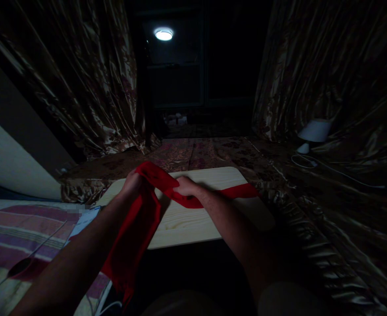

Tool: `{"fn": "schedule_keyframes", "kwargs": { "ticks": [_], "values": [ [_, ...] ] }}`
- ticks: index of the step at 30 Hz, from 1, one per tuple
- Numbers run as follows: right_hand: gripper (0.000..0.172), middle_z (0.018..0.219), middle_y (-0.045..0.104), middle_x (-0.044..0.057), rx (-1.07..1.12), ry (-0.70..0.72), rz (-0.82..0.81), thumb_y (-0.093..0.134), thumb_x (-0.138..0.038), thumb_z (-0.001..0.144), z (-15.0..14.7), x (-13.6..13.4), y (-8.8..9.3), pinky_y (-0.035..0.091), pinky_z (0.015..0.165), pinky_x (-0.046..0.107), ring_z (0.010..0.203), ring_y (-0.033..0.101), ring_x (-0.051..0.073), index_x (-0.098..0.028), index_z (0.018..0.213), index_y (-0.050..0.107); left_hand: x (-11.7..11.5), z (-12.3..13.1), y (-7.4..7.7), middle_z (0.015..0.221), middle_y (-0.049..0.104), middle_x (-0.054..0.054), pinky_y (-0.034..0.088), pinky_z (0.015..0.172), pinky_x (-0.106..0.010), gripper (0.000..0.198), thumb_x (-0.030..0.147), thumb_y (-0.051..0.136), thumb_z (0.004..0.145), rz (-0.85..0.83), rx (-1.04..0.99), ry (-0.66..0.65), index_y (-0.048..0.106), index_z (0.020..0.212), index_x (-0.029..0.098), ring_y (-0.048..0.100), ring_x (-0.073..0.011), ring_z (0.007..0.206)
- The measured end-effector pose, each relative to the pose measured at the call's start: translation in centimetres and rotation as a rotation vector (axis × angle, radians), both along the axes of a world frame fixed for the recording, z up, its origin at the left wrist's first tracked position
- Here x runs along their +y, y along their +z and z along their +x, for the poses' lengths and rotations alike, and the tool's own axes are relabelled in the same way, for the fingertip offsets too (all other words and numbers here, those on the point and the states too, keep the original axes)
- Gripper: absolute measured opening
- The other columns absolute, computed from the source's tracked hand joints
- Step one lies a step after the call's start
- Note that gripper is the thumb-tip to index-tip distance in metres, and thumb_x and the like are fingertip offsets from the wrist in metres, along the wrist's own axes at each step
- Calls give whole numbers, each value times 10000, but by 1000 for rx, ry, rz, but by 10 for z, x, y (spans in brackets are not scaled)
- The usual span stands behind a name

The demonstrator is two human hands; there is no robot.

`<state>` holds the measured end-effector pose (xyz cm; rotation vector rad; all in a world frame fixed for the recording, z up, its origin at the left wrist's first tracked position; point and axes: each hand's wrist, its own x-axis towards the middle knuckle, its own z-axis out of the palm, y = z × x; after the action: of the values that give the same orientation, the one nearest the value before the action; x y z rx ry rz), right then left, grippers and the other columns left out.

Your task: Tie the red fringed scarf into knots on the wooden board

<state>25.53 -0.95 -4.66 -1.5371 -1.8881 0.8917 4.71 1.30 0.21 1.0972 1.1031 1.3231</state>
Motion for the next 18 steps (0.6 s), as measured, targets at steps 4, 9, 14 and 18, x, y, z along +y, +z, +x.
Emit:
{"fn": "schedule_keyframes", "kwargs": {
  "ticks": [4, 9, 14, 18],
  "values": [
    [116, 749, 724, 9, -42, -209, 133, 631, -172, 782, 41, 2, 20, 450, 598, 228, 673, 639, 162, -176, 856, 720, 9, -30, -8, 749, 703, -46, 439, 640, -237, 216, 136, 629, 614, 287, 580, 116, 685, 820, 167, 608, -184, 692],
    [192, 929, 746, 40, -530, -302, 395, 644, -178, 769, 88, -7, 52, 441, 716, 249, 844, 654, 195, -230, 944, 704, 5, -41, -6, 977, 751, -119, 480, 739, -325, 331, 215, 560, 766, 435, 1329, 81, 695, 1068, 218, 691, -290, 860],
    [218, 1011, 751, 60, -732, -223, 322, 621, -215, 794, 110, -16, 57, 448, 752, 281, 916, 663, 231, -250, 979, 731, 6, -33, 1, 1023, 747, -152, 499, 760, -360, 346, 206, 507, 804, 419, 1411, 149, 691, 1097, 200, 701, -326, 915],
    [297, 1094, 739, 103, -836, -172, 192, 609, -188, 795, 125, -22, 41, 464, 774, 304, 978, 667, 266, -235, 1057, 742, 19, -36, 3, 1086, 733, -167, 503, 808, -359, 407, 168, 511, 763, 348, 1246, 229, 687, 1130, 158, 688, -331, 984]
  ]
}}
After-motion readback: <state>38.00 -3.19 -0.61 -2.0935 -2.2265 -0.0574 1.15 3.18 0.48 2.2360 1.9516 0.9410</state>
